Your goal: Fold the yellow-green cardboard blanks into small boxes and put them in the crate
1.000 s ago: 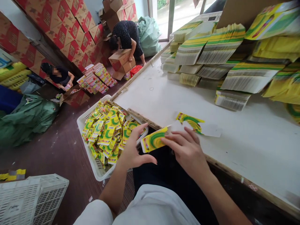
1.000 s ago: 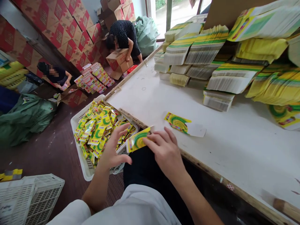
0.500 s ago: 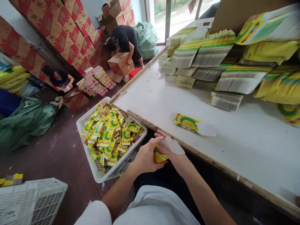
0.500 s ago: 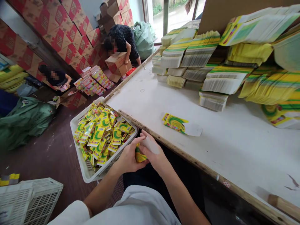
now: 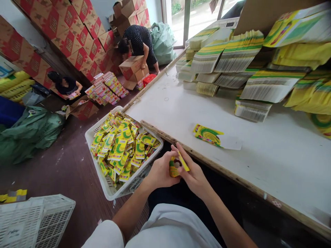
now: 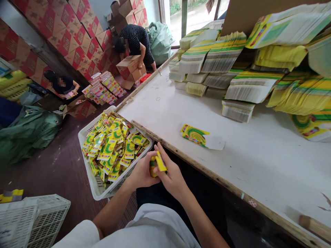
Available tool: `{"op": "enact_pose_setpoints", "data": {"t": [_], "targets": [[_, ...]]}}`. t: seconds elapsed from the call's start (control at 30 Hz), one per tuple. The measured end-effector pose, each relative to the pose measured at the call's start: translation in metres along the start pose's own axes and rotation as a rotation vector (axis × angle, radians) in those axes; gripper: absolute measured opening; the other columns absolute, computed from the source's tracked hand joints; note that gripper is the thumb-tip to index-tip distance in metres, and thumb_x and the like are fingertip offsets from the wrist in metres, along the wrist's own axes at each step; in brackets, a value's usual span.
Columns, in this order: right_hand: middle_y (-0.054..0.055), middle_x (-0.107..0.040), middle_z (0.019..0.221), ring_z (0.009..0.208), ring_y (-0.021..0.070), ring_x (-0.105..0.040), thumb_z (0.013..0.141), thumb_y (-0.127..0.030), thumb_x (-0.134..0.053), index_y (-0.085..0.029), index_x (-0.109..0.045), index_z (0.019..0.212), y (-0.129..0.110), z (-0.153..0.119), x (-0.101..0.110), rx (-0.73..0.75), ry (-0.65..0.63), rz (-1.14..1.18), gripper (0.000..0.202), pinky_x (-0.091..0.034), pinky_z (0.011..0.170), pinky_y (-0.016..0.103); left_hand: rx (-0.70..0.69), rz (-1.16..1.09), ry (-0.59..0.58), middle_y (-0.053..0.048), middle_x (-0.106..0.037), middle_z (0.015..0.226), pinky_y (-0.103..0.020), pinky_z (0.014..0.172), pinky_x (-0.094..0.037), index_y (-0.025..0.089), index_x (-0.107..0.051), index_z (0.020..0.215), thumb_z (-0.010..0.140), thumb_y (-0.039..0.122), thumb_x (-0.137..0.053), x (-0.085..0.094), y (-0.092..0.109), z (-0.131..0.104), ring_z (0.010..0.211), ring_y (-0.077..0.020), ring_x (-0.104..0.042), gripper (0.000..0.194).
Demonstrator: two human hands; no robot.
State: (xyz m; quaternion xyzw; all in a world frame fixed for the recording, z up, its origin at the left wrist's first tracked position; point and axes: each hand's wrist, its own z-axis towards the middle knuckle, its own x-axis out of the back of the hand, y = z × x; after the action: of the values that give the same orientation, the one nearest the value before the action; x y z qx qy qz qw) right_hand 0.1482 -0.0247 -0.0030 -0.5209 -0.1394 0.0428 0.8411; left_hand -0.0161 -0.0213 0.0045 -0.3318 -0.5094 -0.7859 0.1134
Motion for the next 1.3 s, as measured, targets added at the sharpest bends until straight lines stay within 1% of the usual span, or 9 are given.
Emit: {"op": "enact_pose_setpoints", "data": {"t": [0.1, 0.2, 0.37, 0.73, 0.9, 1.0, 1.13, 1.23, 1.3], "targets": [[0.012, -0.028, 0.164, 0.146, 0.0263, -0.039, 0.099, -0.029, -0.056, -0.031, -0.030, 0.158, -0.007, -0.004, 0.000, 0.117, -0.088, -0.251, 0.065, -0.045, 0.114, 0.042, -0.017, -0.056, 0.000, -0.012, -0.054, 0.123, -0.040, 0.088, -0.056, 0.022, -0.032, 0.132, 0.069, 0.025, -0.072, -0.001, -0.008, 0.001, 0.104, -0.0262, -0.064, 0.074], [0.010, -0.042, 0.158, 0.137, 0.0230, -0.052, 0.098, -0.014, -0.050, -0.032, -0.051, 0.147, -0.004, -0.004, 0.003, 0.142, -0.072, -0.362, 0.052, -0.053, 0.107, 0.035, 0.030, -0.077, 0.047, -0.014, -0.047, 0.127, -0.041, 0.089, -0.055, 0.022, -0.026, 0.132, 0.065, 0.022, -0.074, -0.001, -0.010, 0.001, 0.106, -0.0256, -0.061, 0.082], [0.012, -0.063, 0.139, 0.120, 0.0234, -0.067, 0.096, -0.017, -0.054, -0.025, -0.073, 0.117, 0.012, -0.004, 0.008, 0.127, 0.094, -0.374, 0.029, -0.059, 0.098, 0.036, 0.104, 0.052, 0.044, -0.008, -0.057, 0.112, -0.042, 0.091, -0.052, 0.021, -0.047, 0.116, 0.066, 0.025, -0.079, 0.012, -0.004, 0.002, 0.105, -0.0261, -0.059, 0.060], [0.014, -0.057, 0.145, 0.125, 0.0273, -0.063, 0.090, -0.014, -0.064, -0.026, -0.075, 0.116, 0.003, -0.003, 0.026, 0.086, -0.200, -0.502, 0.031, -0.055, 0.103, 0.043, 0.138, 0.116, -0.040, -0.007, -0.069, 0.114, -0.040, 0.091, -0.055, 0.023, -0.056, 0.121, 0.063, 0.032, -0.085, 0.026, -0.009, 0.000, 0.103, -0.0266, -0.068, 0.065], [0.015, -0.060, 0.140, 0.121, 0.0296, -0.065, 0.080, -0.012, -0.073, -0.024, -0.079, 0.101, 0.000, 0.001, 0.016, -0.064, -0.073, -0.480, 0.024, -0.054, 0.104, 0.047, -0.011, 0.236, 0.005, -0.010, -0.068, 0.118, -0.044, 0.095, -0.053, 0.022, -0.054, 0.125, 0.070, 0.027, -0.079, 0.019, -0.006, 0.007, 0.109, -0.0292, -0.067, 0.060], [0.016, -0.057, 0.143, 0.129, 0.0285, -0.059, 0.080, -0.017, -0.075, -0.021, -0.066, 0.128, 0.001, 0.008, 0.012, -0.074, -0.008, -0.346, 0.050, -0.051, 0.106, 0.045, -0.032, 0.227, 0.040, -0.011, -0.066, 0.124, -0.044, 0.099, -0.052, 0.021, -0.051, 0.129, 0.072, 0.027, -0.079, 0.020, -0.009, 0.007, 0.113, -0.0286, -0.065, 0.064], [0.017, -0.065, 0.130, 0.106, 0.0263, -0.067, 0.086, -0.034, -0.072, -0.017, -0.053, 0.140, 0.017, 0.021, 0.049, -0.046, 0.197, -0.402, 0.060, -0.057, 0.092, 0.043, 0.066, 0.291, 0.262, -0.011, -0.063, 0.128, -0.043, 0.103, -0.050, 0.021, -0.050, 0.133, 0.077, 0.035, -0.079, 0.050, -0.025, 0.002, 0.118, -0.0280, -0.062, 0.065], [0.017, -0.071, 0.107, 0.097, 0.0304, -0.066, 0.090, -0.036, -0.066, -0.015, -0.068, 0.118, 0.052, 0.025, 0.098, -0.059, 0.408, -0.754, 0.034, -0.052, 0.086, 0.045, 0.187, 0.472, 0.504, -0.012, -0.064, 0.126, -0.045, 0.105, -0.047, 0.019, -0.052, 0.132, 0.075, 0.035, -0.081, 0.099, -0.049, -0.001, 0.119, -0.0306, -0.061, 0.066], [0.015, -0.068, 0.084, 0.078, 0.0284, -0.062, 0.087, -0.037, -0.069, -0.014, -0.071, 0.106, 0.085, 0.027, 0.123, -0.102, 0.404, -1.003, 0.030, -0.047, 0.072, 0.042, 0.267, 0.595, 0.612, -0.014, -0.063, 0.125, -0.046, 0.106, -0.046, 0.017, -0.053, 0.130, 0.073, 0.034, -0.082, 0.140, -0.070, -0.004, 0.119, -0.0321, -0.060, 0.066]]}}
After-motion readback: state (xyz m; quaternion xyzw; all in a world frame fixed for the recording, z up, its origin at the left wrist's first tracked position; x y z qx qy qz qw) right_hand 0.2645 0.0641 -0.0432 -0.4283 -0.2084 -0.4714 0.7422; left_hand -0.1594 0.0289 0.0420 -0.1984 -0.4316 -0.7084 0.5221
